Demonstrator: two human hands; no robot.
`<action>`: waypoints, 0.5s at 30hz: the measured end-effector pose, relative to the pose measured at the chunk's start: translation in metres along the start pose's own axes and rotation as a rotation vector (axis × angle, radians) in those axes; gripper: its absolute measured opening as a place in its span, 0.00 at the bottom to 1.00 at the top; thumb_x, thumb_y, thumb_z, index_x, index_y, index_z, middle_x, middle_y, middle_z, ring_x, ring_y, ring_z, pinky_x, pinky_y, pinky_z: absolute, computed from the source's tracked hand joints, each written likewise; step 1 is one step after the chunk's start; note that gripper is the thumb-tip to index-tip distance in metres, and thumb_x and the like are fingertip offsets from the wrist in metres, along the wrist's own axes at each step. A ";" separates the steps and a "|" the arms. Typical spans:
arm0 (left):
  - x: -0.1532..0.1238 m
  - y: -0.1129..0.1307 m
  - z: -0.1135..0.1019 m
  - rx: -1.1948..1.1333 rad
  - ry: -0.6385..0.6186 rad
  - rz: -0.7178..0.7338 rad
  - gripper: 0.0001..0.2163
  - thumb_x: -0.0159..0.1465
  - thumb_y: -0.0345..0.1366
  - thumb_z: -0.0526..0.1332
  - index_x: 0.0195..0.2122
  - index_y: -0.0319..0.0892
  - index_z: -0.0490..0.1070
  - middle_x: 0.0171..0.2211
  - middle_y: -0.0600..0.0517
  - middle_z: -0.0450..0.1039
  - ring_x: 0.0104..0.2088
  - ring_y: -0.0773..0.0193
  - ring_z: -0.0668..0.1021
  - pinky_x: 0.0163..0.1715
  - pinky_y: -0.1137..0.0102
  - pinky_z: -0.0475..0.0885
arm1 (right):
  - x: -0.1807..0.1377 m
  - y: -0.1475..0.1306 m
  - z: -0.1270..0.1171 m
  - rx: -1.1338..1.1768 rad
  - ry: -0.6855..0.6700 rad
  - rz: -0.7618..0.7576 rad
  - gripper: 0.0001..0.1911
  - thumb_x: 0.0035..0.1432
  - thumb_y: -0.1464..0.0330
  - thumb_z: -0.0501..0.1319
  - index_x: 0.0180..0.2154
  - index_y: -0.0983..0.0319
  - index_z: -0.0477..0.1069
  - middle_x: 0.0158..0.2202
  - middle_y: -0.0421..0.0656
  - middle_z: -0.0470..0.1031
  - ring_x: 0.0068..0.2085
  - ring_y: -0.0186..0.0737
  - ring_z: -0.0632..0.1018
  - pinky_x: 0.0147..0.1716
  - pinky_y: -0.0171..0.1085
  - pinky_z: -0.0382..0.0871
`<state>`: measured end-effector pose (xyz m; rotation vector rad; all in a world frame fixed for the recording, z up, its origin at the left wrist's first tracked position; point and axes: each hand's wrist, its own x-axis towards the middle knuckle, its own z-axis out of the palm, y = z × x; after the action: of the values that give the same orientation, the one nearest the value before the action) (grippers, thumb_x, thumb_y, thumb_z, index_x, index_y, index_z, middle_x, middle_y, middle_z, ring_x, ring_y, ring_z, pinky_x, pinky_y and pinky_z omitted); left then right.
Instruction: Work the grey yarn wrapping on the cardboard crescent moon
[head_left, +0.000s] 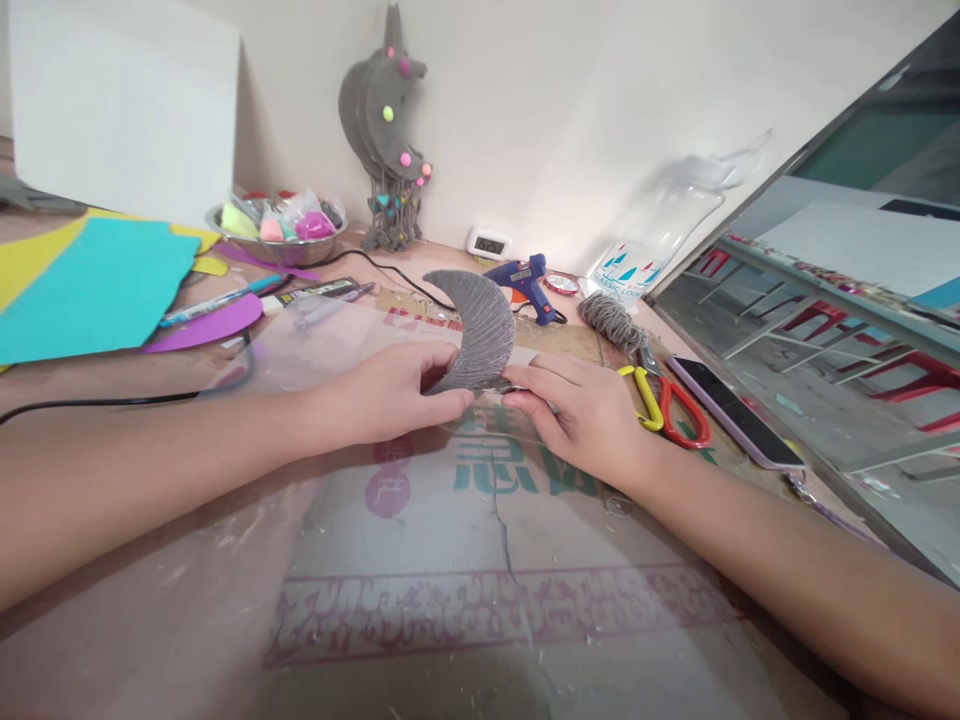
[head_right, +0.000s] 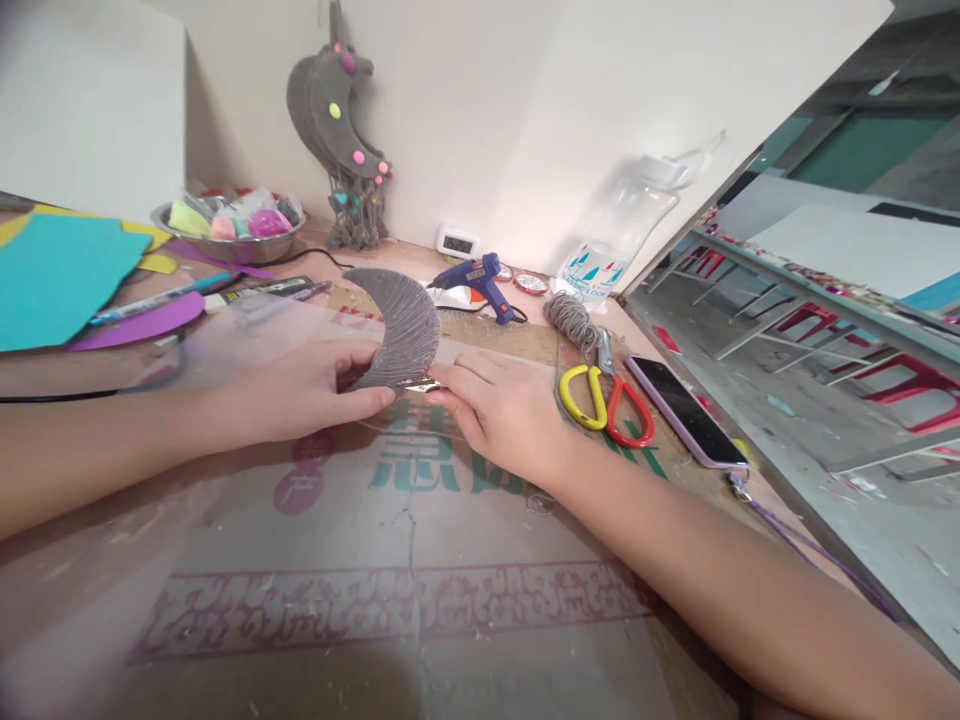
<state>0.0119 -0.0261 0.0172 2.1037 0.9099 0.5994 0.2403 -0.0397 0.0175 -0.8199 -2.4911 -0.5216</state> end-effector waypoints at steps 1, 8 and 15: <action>0.000 0.000 0.000 -0.007 -0.005 -0.002 0.08 0.60 0.36 0.54 0.36 0.41 0.69 0.33 0.54 0.72 0.34 0.63 0.74 0.34 0.70 0.68 | -0.001 0.001 0.000 0.006 -0.006 0.001 0.12 0.64 0.67 0.55 0.43 0.65 0.73 0.31 0.44 0.76 0.33 0.36 0.75 0.30 0.34 0.64; -0.001 0.000 0.001 -0.040 -0.006 -0.033 0.08 0.60 0.37 0.54 0.37 0.40 0.69 0.31 0.54 0.71 0.31 0.65 0.74 0.31 0.71 0.68 | -0.003 0.001 0.001 -0.002 0.002 0.007 0.11 0.64 0.67 0.54 0.43 0.64 0.73 0.32 0.44 0.76 0.32 0.36 0.75 0.29 0.34 0.64; -0.001 0.004 -0.001 -0.066 0.039 -0.009 0.07 0.61 0.37 0.55 0.34 0.41 0.70 0.30 0.54 0.72 0.31 0.65 0.74 0.29 0.71 0.68 | -0.002 -0.001 0.001 0.015 0.048 0.045 0.10 0.62 0.66 0.56 0.41 0.65 0.73 0.30 0.43 0.75 0.31 0.36 0.75 0.30 0.34 0.65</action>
<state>0.0125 -0.0285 0.0206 2.0344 0.9083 0.6596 0.2406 -0.0406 0.0153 -0.8460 -2.4246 -0.4999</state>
